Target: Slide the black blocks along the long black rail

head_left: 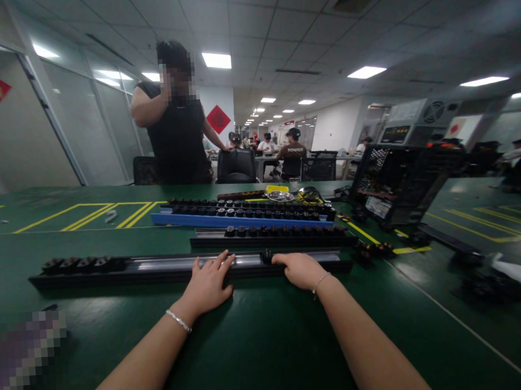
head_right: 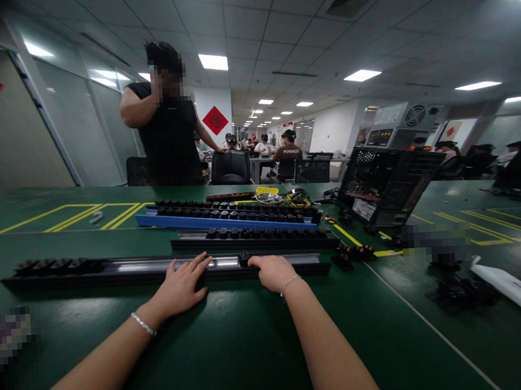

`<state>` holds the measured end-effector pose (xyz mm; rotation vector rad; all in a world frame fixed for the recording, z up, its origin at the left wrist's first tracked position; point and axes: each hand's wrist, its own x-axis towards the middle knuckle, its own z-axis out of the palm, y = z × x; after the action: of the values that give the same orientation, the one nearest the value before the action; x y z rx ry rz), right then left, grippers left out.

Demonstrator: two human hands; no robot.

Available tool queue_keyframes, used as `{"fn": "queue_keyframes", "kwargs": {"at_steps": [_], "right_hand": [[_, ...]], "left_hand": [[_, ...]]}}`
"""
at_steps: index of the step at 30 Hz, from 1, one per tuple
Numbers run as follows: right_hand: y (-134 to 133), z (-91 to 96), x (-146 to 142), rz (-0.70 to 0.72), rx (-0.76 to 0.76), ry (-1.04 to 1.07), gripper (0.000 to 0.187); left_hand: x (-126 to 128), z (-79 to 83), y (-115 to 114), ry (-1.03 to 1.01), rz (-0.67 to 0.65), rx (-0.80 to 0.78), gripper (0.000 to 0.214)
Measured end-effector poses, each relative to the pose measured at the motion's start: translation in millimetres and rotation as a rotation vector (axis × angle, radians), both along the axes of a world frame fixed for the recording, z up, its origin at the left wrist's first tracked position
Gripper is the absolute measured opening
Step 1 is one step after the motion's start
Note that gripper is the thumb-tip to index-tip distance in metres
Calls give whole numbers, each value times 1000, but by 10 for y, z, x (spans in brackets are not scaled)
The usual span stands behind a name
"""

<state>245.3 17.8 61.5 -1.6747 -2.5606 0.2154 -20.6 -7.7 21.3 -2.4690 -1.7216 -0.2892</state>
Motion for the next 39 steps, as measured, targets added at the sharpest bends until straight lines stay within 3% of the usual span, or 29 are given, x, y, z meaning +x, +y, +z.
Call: {"fn": "queue_keyframes", "kwargs": {"at_steps": [19,39], "right_hand": [[54,8,157,-59,-47,2,52],[86,23,362,-86,-83,137,51]], "left_hand": [[-8,-30,4,3,-11,22,71],[-25,-39,15,4,-13,12,70]]}}
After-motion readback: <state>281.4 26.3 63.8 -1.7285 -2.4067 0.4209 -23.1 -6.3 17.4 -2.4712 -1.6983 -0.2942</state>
